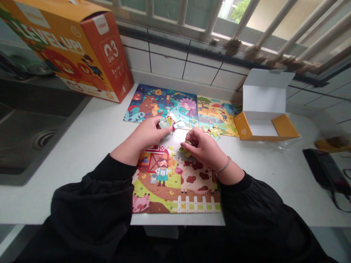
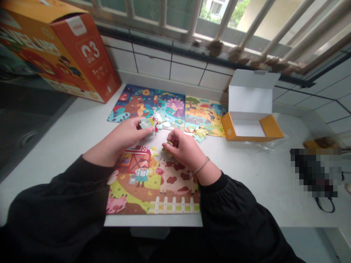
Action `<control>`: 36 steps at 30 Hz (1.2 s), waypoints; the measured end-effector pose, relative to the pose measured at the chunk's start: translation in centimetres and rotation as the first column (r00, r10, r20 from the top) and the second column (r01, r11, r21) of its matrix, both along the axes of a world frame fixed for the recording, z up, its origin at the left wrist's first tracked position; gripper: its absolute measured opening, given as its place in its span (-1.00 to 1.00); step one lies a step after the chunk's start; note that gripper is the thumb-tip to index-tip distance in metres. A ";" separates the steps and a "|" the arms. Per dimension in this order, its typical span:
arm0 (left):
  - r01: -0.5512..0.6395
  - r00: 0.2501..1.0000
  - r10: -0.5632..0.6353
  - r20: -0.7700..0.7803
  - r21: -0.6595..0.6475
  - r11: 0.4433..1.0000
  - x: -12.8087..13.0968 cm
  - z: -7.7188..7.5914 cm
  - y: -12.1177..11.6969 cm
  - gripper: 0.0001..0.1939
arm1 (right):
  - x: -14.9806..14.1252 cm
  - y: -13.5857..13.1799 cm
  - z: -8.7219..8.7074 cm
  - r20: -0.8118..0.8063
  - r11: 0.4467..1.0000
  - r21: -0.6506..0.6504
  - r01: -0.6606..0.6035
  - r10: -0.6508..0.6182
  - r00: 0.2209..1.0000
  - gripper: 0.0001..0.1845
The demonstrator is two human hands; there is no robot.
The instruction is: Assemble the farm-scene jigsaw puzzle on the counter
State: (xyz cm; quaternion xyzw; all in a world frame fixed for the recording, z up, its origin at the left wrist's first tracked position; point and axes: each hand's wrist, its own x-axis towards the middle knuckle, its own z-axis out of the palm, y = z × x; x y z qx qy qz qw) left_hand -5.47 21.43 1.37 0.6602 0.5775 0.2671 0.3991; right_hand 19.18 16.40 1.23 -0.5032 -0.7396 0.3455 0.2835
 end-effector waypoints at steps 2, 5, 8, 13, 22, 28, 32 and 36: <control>-0.004 1.000 0.004 -0.006 -0.006 1.000 0.0 0.0 0.0 -0.59 | 0.1 0.2 -0.3 -0.070 0.998 -0.060 0.018 -0.023 0.997 -0.73; -0.003 1.000 0.003 0.007 0.004 1.000 0.0 -0.2 0.1 -0.60 | 0.1 0.3 -0.8 -0.113 0.995 -0.096 0.030 -0.041 0.993 -0.67; 0.000 1.000 0.000 0.015 0.013 1.000 -0.1 -0.4 0.2 -0.60 | 0.1 0.2 -0.7 -0.075 0.994 -0.105 0.043 -0.051 0.996 -0.67; 0.004 1.000 -0.004 0.009 0.005 1.000 0.0 -0.1 0.1 -0.61 | -0.3 0.0 -0.2 -0.022 0.993 -0.082 0.088 -0.090 0.996 -0.67; 0.000 1.000 0.000 0.004 0.000 1.000 0.1 0.4 -0.1 -0.61 | -1.2 -0.5 -0.1 0.074 0.987 -0.030 0.158 -0.155 0.985 -0.63; -0.001 1.000 0.002 0.023 -0.008 1.000 0.2 0.4 -0.1 -0.61 | -1.0 -0.6 0.0 0.144 0.991 0.116 0.067 -0.083 0.986 -0.65; 0.001 0.999 -0.001 0.033 0.000 1.000 0.2 0.4 -0.1 -0.61 | -0.9 -0.5 0.1 0.204 0.985 0.171 0.035 -0.071 0.977 -0.63; 0.001 0.999 -0.001 0.042 -0.005 1.000 0.2 0.4 -0.1 -0.61 | -1.0 -0.4 0.1 0.235 0.986 0.164 0.025 -0.063 0.970 -0.64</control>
